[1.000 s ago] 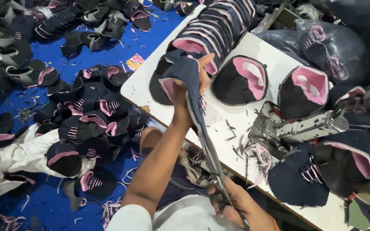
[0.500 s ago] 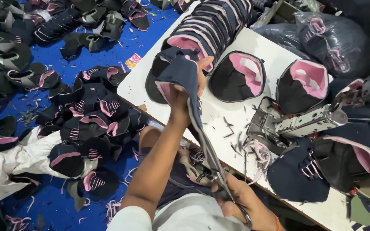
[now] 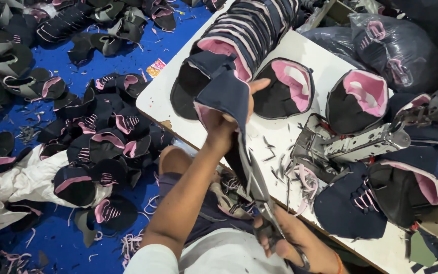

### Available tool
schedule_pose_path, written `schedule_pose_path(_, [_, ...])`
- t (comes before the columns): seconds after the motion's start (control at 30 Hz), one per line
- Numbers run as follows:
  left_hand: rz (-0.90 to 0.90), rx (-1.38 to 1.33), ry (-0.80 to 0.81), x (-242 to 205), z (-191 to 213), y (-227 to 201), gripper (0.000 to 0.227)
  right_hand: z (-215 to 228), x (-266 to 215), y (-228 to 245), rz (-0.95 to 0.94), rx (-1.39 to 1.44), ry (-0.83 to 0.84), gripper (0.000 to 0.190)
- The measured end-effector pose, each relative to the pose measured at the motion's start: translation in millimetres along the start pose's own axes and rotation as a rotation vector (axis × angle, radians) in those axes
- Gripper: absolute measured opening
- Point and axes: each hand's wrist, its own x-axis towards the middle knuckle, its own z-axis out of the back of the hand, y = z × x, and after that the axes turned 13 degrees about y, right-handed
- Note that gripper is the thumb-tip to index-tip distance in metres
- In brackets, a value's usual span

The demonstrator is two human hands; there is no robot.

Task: Trim excess fabric and material from shoe uppers using scissors.

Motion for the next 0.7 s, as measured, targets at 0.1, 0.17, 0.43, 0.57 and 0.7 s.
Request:
schedule_pose_path(0.1, [0.021,0.028,0.026,1.6,-2.6,-0.4,0.098,2.8,0.2,-0.4,0.005,-0.050,-0.050,0.078])
schedule_pose_path(0.17, [0.038,0.020,0.017,1.2,-4.6,0.0,0.098,4.4,-0.2,-6.9,-0.004,-0.066,-0.091,0.075])
schedule_pose_path(0.43, [0.069,-0.092,-0.027,-8.5,-16.6,4.7,0.093,7.3,2.8,-8.0,0.026,0.018,-0.087,0.076])
schedule_pose_path(0.57, [0.075,-0.055,-0.032,-9.2,-16.1,9.7,0.087,10.1,-4.1,-8.0,0.066,-0.009,-0.085,0.078])
schedule_pose_path(0.7, [0.091,-0.085,-0.042,-7.7,-14.9,14.5,0.082,19.9,-9.5,-20.8,-0.009,-0.111,-0.145,0.066])
